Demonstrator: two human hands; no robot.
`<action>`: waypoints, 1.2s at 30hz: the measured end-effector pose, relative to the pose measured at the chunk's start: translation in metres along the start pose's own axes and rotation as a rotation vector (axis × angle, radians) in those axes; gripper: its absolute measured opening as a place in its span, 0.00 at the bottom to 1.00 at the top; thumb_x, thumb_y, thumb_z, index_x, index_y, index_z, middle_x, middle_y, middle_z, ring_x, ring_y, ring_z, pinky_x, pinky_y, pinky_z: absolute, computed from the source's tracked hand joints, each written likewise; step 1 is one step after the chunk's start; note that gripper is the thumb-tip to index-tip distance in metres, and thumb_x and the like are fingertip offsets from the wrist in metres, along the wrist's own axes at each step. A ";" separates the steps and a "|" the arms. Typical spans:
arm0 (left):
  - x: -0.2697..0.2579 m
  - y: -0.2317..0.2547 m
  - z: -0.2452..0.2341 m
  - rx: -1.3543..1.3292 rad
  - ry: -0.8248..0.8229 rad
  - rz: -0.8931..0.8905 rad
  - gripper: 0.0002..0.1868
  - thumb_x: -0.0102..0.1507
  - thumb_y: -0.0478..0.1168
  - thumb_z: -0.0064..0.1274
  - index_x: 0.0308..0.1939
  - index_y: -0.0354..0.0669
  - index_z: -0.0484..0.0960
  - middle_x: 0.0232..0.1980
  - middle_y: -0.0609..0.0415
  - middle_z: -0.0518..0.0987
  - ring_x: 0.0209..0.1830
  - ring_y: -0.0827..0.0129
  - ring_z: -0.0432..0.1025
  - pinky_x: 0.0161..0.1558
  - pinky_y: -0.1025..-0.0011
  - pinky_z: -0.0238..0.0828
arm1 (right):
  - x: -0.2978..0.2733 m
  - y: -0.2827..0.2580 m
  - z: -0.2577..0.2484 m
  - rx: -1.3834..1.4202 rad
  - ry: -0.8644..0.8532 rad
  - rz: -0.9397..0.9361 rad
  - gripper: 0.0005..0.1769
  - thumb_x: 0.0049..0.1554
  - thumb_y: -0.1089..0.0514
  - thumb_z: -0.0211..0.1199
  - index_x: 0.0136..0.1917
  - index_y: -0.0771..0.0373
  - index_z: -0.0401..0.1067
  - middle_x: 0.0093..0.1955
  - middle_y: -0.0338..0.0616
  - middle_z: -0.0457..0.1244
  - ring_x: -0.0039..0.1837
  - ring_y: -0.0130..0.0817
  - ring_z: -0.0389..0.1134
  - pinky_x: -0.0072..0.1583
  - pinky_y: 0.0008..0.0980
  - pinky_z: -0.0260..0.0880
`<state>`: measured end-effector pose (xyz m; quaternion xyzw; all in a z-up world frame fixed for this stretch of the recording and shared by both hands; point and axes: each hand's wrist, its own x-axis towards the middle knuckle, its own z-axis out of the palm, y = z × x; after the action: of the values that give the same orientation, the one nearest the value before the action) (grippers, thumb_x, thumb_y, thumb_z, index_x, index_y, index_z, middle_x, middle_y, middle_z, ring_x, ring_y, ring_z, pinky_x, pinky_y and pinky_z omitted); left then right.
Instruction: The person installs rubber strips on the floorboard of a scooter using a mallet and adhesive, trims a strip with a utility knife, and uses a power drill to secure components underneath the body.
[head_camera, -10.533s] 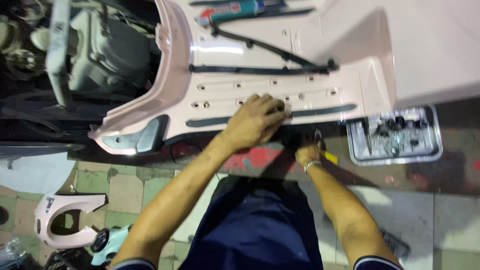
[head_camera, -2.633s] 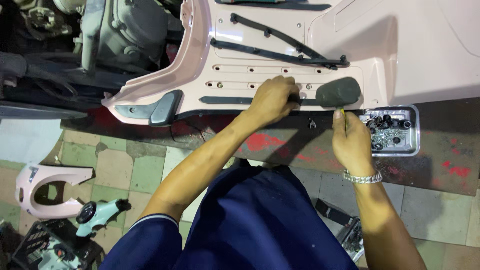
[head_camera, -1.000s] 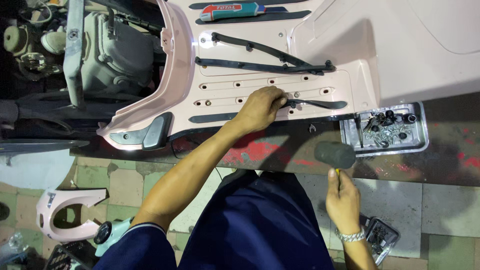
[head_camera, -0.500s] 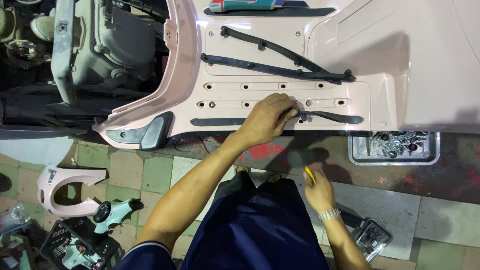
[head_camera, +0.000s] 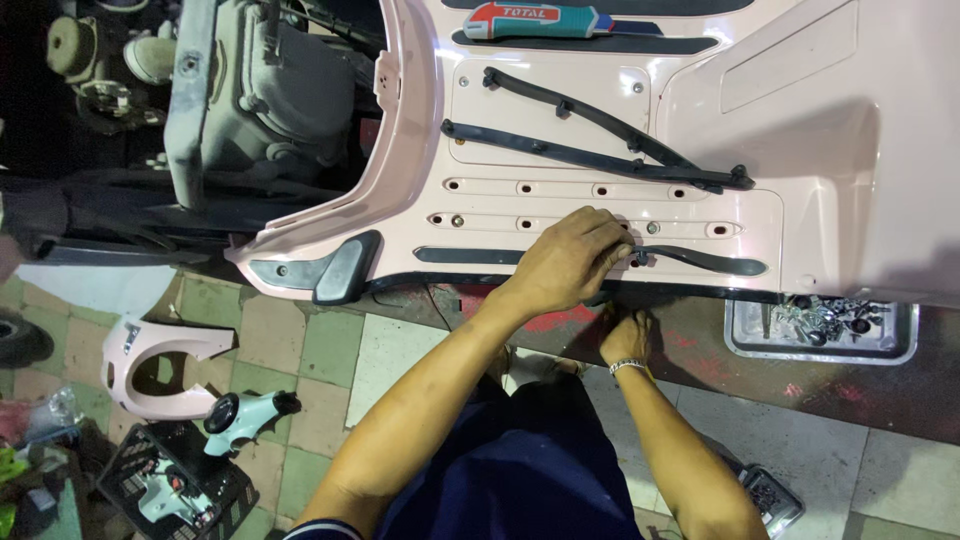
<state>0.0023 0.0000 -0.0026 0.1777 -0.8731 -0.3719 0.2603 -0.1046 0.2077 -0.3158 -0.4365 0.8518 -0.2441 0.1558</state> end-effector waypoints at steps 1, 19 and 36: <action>0.000 0.000 0.000 0.002 -0.006 -0.006 0.07 0.66 0.39 0.54 0.45 0.39 0.81 0.46 0.49 0.79 0.49 0.53 0.73 0.52 0.60 0.73 | 0.000 -0.009 -0.006 -0.052 0.052 -0.046 0.11 0.56 0.55 0.60 0.51 0.60 0.74 0.49 0.63 0.69 0.54 0.69 0.68 0.57 0.60 0.66; -0.017 -0.004 -0.007 0.040 -0.023 0.113 0.17 0.62 0.42 0.61 0.53 0.43 0.80 0.52 0.51 0.78 0.54 0.55 0.71 0.58 0.60 0.70 | 0.264 -0.322 -0.240 0.008 0.133 -0.619 0.22 0.62 0.55 0.68 0.68 0.62 0.72 0.48 0.53 0.67 0.51 0.54 0.69 0.51 0.51 0.67; -0.010 -0.006 -0.005 0.018 -0.047 0.046 0.11 0.65 0.41 0.58 0.50 0.44 0.83 0.48 0.51 0.80 0.51 0.55 0.74 0.55 0.60 0.73 | 0.298 -0.337 -0.271 -0.180 -0.063 -0.580 0.18 0.62 0.48 0.71 0.54 0.65 0.76 0.41 0.56 0.69 0.40 0.53 0.71 0.42 0.49 0.70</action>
<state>0.0141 -0.0015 -0.0072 0.1510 -0.8862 -0.3622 0.2465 -0.1794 -0.1296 0.0803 -0.6810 0.7044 -0.1885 0.0668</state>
